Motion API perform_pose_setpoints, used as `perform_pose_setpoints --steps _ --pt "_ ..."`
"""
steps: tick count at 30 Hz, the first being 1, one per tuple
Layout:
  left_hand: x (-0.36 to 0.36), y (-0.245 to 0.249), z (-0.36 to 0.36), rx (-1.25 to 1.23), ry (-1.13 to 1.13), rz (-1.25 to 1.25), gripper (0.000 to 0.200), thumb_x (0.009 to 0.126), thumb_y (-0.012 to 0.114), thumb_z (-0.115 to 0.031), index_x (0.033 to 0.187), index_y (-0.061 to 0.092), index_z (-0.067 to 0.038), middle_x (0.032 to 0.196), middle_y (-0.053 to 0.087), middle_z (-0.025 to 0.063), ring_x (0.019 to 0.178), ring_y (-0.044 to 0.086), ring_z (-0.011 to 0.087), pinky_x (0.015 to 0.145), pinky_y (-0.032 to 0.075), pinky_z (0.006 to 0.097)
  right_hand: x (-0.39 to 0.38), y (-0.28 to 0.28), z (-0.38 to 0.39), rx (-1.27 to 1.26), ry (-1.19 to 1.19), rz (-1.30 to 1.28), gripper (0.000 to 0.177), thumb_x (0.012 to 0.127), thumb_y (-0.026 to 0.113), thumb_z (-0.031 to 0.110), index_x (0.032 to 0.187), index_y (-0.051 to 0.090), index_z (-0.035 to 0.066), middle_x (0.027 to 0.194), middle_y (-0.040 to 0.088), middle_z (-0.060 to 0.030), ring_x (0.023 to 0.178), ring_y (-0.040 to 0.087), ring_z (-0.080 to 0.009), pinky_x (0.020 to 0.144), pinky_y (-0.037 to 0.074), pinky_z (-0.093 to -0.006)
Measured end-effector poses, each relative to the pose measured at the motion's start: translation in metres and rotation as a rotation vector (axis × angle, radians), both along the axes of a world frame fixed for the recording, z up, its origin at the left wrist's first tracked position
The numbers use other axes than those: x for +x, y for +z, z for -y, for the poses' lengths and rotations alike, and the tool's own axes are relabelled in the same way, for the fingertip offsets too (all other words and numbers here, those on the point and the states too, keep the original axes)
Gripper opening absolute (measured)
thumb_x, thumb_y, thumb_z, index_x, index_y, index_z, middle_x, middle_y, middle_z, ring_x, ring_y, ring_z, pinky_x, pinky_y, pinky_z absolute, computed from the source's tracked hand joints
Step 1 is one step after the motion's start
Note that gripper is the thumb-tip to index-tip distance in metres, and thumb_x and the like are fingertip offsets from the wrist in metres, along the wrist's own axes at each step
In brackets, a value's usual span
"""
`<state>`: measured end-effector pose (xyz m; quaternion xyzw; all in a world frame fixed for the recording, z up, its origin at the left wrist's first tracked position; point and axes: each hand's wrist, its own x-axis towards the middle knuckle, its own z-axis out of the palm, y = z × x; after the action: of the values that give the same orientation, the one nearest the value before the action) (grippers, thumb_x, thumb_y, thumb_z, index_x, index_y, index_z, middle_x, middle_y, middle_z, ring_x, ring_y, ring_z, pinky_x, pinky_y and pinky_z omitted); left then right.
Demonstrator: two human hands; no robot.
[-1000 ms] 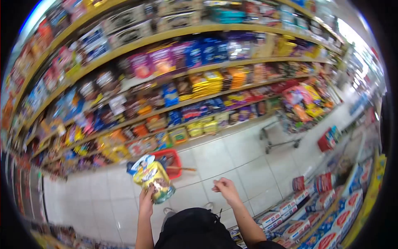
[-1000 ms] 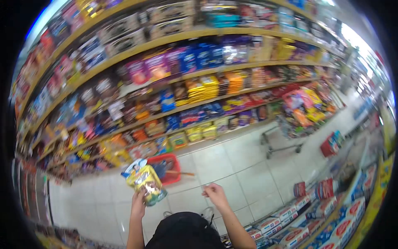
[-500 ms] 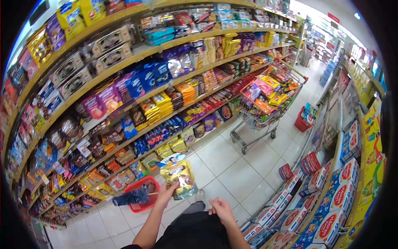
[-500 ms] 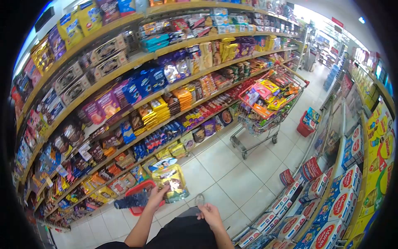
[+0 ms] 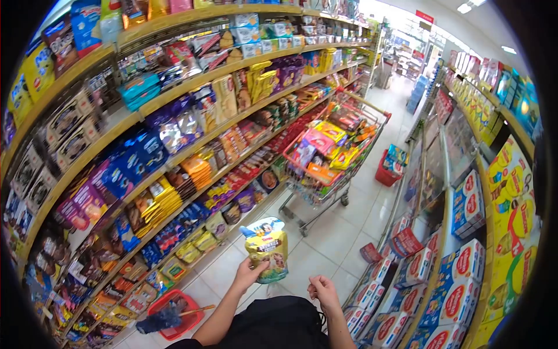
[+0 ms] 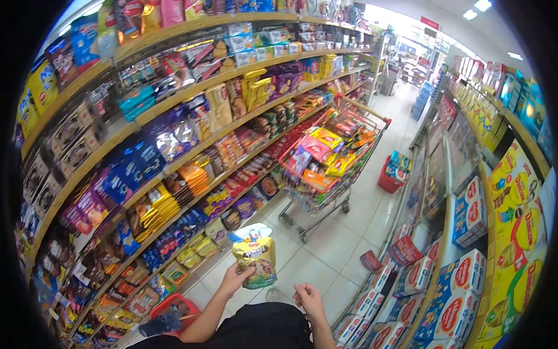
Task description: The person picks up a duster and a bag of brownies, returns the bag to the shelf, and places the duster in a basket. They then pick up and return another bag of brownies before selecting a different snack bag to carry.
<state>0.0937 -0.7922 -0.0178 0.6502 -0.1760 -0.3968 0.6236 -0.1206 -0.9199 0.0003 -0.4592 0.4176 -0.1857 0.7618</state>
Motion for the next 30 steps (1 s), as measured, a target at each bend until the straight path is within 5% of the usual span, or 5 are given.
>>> perform_pose_setpoints --steps 7,13,16,22,30 --pt "0.048 0.033 0.111 -0.025 -0.071 0.126 0.042 0.080 0.069 -0.024 0.111 0.055 0.000 0.102 0.062 0.0088 0.092 0.058 0.0141 0.081 0.046 0.0281 0.043 0.020 0.094 -0.180 -0.053 0.020 0.021 0.088 0.058 0.020 0.073 0.053 0.006 0.061 0.056 -0.0027 0.051 0.050 -0.0086 0.047 0.039 -0.0219" --pt "0.041 0.030 0.167 0.004 -0.137 0.092 0.042 0.079 0.069 -0.018 0.113 0.053 0.001 0.104 0.061 0.0082 0.094 0.058 0.0151 0.083 0.046 0.0292 0.048 -0.002 0.139 -0.064 -0.017 0.050 0.019 0.087 0.060 0.021 0.078 0.054 0.006 0.065 0.058 -0.0017 0.055 0.053 -0.0080 0.050 0.040 -0.0204" --pt "0.029 0.005 0.180 -0.049 -0.200 -0.018 0.044 0.079 0.069 -0.015 0.116 0.050 0.001 0.105 0.060 0.0077 0.096 0.057 0.0150 0.084 0.046 0.0294 0.042 -0.020 0.169 -0.191 -0.020 0.077 0.018 0.085 0.063 0.019 0.090 0.054 0.005 0.080 0.062 -0.0054 0.071 0.058 -0.0104 0.061 0.044 -0.0223" --pt "-0.005 0.001 0.248 -0.064 -0.153 -0.118 0.045 0.073 0.062 0.000 0.115 0.049 0.000 0.107 0.059 0.0079 0.098 0.056 0.0153 0.086 0.045 0.0294 0.031 -0.022 0.267 -0.457 0.264 0.139 0.054 0.079 0.070 0.017 0.123 0.042 0.002 0.117 0.054 -0.0123 0.103 0.054 -0.0196 0.087 0.043 -0.0341" --pt "-0.056 0.031 0.407 -0.047 -0.300 0.233 0.048 0.074 0.068 -0.009 0.116 0.048 0.001 0.105 0.059 0.0079 0.095 0.057 0.0147 0.086 0.045 0.0291 0.005 0.019 0.432 -0.390 0.476 0.193 0.043 0.074 0.075 0.019 0.109 0.057 0.000 0.097 0.064 -0.0064 0.089 0.057 -0.0114 0.080 0.046 -0.0287"
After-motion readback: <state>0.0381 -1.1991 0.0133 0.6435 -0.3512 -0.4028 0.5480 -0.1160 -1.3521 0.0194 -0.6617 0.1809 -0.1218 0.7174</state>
